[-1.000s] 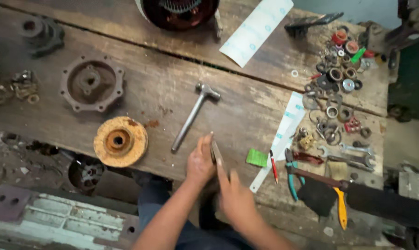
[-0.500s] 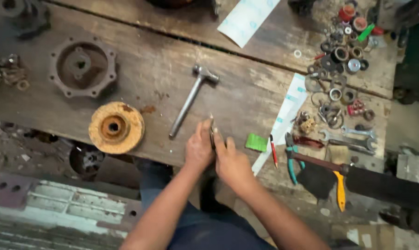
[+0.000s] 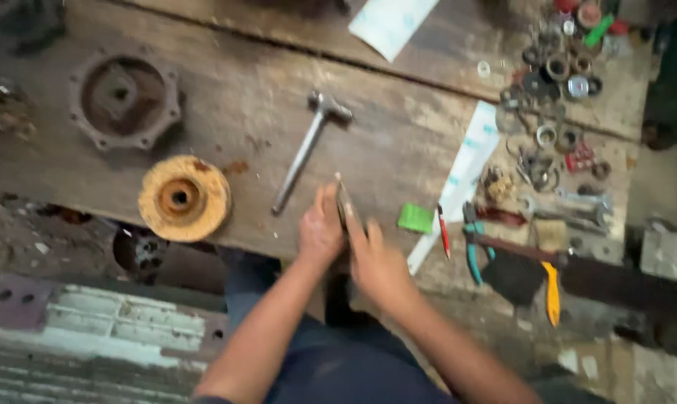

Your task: The person holds a circular metal component on a workbench and repeatedly files its edge with a hand file, rotating the part to work around it, then sets the file down and touches the part with their fingers.

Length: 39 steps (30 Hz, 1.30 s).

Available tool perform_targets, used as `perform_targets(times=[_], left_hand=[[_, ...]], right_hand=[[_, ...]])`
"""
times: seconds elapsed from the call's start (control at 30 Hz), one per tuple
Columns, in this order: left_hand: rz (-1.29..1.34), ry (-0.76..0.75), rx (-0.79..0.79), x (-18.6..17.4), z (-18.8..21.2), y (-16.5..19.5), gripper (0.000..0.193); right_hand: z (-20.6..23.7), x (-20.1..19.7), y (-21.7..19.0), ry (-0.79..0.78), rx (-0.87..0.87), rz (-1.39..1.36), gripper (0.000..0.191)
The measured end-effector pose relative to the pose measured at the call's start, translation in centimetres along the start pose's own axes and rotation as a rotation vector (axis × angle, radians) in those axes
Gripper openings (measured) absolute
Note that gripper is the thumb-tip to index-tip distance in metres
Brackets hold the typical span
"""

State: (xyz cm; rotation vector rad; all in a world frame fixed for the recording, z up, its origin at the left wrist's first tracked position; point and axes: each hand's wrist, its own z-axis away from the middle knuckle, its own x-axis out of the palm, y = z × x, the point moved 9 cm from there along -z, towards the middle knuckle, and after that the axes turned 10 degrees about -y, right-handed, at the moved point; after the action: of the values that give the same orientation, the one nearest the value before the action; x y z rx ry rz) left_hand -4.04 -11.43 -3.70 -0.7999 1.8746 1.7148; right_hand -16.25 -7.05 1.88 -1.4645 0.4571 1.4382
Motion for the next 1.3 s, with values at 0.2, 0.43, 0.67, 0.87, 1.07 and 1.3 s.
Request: perform_targets(times=[0.2,0.43,0.67,0.87,1.07,1.3], left_hand=[[-0.053,0.095,0.058,-0.2,0.4,0.1,0.075],[-0.033,0.056,0.031,0.5,0.3,-0.5,0.070],[-0.060,0.055,0.079,0.0,0.2,0.3,0.070],[-0.018,0.020,0.015,0.0,-0.1,-0.1,0.064],[-0.062,0.066,0.023,-0.5,0.0,0.4,0.069],[0.018,0.029,0.052,-0.5,0.3,0.8,0.076]], right_hand=[[0.2,-0.4,-0.1,-0.048,0.015,0.038,0.091],[0.5,-1.9,-1.1,0.045,-0.019,0.036,0.083],[0.0,-1.2,-0.3,0.062,-0.018,-0.014,0.073],[0.1,-0.3,0.2,-0.050,0.014,0.019,0.071],[1.5,-2.1,-1.2,0.189,-0.127,0.136,0.084],[0.1,-0.5,0.4,-0.034,0.021,0.019,0.067]])
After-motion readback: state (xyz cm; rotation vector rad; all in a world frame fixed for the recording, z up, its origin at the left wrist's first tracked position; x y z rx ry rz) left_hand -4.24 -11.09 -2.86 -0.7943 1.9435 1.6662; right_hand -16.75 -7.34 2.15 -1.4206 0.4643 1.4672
